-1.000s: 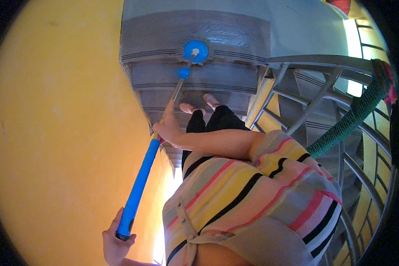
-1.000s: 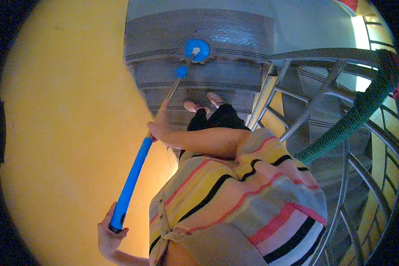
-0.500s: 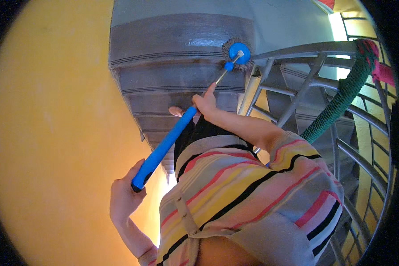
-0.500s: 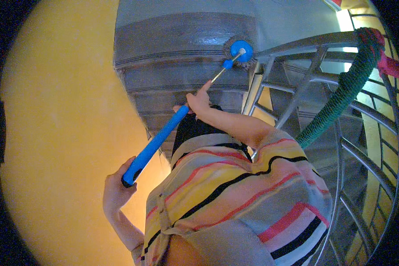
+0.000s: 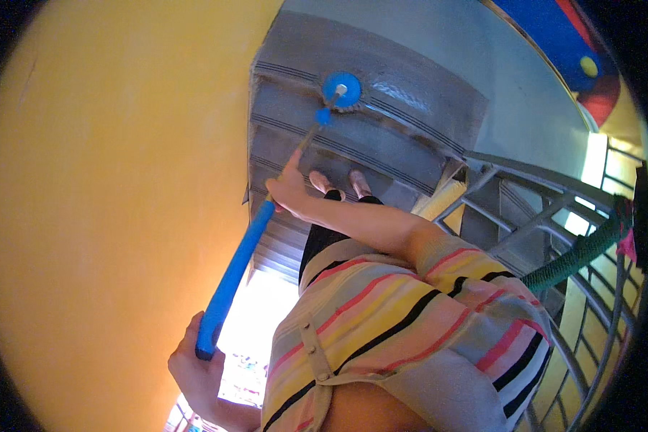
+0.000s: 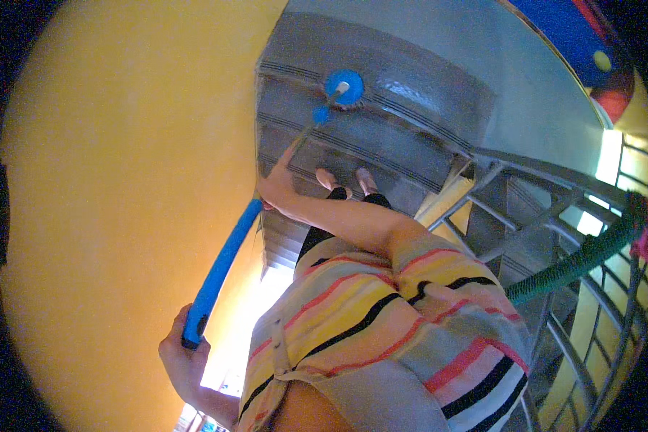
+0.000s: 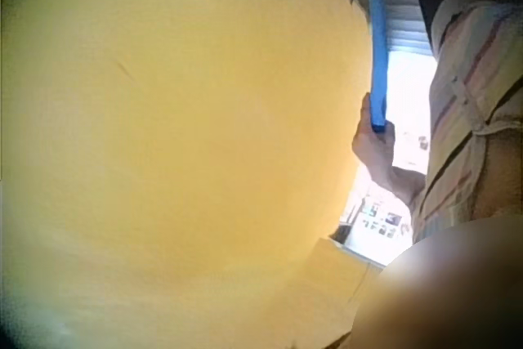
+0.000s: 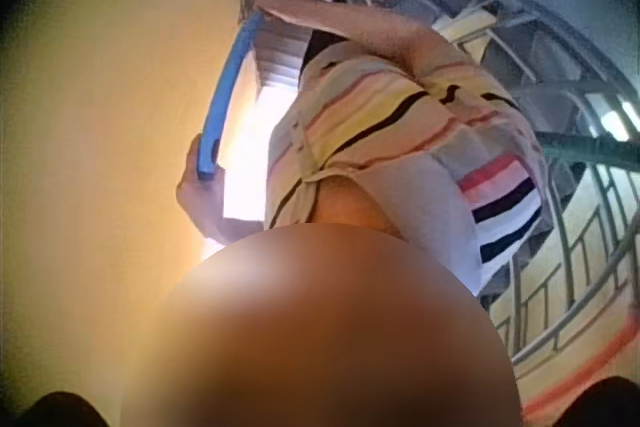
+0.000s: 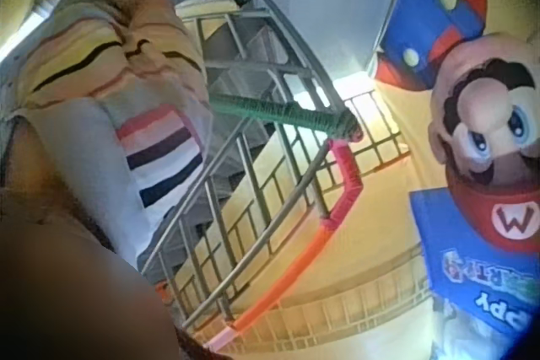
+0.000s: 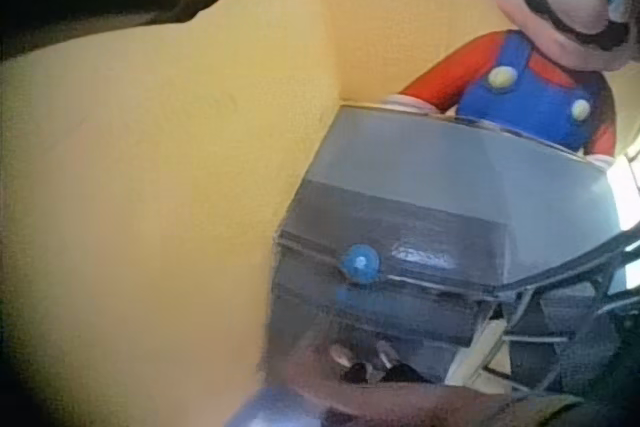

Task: The person mops a spiral staircase using a blue mop, moving from the top of the stairs downwards. They systematically clean each step and the landing area, ensuring the entire surface is covered.

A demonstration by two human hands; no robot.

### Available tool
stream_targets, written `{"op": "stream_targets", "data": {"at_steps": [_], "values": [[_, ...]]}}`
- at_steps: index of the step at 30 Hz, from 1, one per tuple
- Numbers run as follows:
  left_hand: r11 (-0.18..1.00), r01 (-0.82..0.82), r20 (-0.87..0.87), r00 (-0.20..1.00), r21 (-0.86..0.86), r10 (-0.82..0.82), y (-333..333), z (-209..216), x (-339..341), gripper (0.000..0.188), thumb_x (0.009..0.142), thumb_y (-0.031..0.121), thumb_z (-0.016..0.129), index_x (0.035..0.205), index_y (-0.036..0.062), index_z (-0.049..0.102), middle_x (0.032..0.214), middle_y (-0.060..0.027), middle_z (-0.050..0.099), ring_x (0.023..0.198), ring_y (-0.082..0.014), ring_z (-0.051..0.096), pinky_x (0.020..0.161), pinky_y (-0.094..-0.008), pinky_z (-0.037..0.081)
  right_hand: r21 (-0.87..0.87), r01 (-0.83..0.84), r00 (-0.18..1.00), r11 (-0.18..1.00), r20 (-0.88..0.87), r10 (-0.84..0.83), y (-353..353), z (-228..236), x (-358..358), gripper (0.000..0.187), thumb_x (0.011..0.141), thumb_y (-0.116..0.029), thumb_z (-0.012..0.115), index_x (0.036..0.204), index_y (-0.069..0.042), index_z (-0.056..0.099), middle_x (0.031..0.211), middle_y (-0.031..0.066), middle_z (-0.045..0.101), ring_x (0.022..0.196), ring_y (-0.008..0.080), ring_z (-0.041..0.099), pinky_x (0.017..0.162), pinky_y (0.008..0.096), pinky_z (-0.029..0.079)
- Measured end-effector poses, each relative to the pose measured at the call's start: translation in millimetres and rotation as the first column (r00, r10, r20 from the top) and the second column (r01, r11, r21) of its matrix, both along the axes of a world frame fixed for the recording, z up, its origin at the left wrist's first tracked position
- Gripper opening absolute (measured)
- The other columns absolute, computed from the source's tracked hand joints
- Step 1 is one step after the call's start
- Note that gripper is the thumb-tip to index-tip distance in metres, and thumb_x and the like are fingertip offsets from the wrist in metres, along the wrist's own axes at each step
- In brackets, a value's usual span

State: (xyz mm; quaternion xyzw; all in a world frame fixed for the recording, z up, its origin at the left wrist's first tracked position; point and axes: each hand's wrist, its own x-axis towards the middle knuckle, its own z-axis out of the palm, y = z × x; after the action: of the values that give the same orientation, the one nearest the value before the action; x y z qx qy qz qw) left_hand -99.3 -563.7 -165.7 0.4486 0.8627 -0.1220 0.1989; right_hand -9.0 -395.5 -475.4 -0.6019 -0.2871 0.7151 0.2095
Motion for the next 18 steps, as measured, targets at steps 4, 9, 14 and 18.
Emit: {"op": "stream_targets", "data": {"at_steps": [4,9,14,18], "values": [[0.978,-0.131,0.001,0.991,0.161,0.133,-10.5,-13.0,-10.1,0.039,0.068,-0.002,0.061,0.107,0.0051,0.062,0.067,-0.0090,0.056,0.054,-0.0141,0.053,0.051,-0.0242,0.042,-0.012,-0.132,0.991,0.991,0.013,0.132,19.8,15.2,-31.6,0.099,0.073,-0.005,0.053,0.133,0.001,-0.025,0.065,0.0178,0.059,0.042,0.0238,0.056,0.033,0.0329,0.045],[0.964,-0.204,0.008,0.979,0.173,0.206,-25.1,-17.2,-12.9,0.040,0.065,-0.002,0.062,0.104,0.0048,0.062,0.062,-0.0068,0.053,0.053,-0.0125,0.049,0.051,-0.0258,0.041,0.052,-0.323,0.946,0.945,0.059,0.320,11.2,-6.6,-59.3,0.097,0.071,-0.005,0.054,0.132,0.008,-0.020,0.065,0.0179,0.061,0.044,0.0242,0.059,0.034,0.0330,0.047],[0.961,-0.246,-0.025,0.968,0.125,0.251,3.6,-2.1,8.2,0.038,0.065,-0.003,0.062,0.102,0.0032,0.062,0.064,-0.0078,0.056,0.055,-0.0130,0.054,0.054,-0.0258,0.043,0.098,-0.443,0.894,0.891,-0.029,0.447,37.6,-26.2,-110.4,0.095,0.072,-0.004,0.054,0.135,0.004,-0.018,0.066,0.0185,0.060,0.045,0.0233,0.058,0.034,0.0327,0.047],[0.966,-0.253,-0.097,0.961,0.062,0.258,-18.9,31.6,4.6,0.035,0.071,0.002,0.068,0.105,0.0029,0.062,0.076,-0.0121,0.066,0.062,-0.0201,0.065,0.062,-0.0252,0.052,0.017,-0.432,0.898,0.902,-0.087,0.431,14.4,37.8,-104.0,0.092,0.073,-0.004,0.052,0.135,0.004,-0.015,0.066,0.0187,0.060,0.046,0.0236,0.060,0.034,0.0327,0.048]]}}
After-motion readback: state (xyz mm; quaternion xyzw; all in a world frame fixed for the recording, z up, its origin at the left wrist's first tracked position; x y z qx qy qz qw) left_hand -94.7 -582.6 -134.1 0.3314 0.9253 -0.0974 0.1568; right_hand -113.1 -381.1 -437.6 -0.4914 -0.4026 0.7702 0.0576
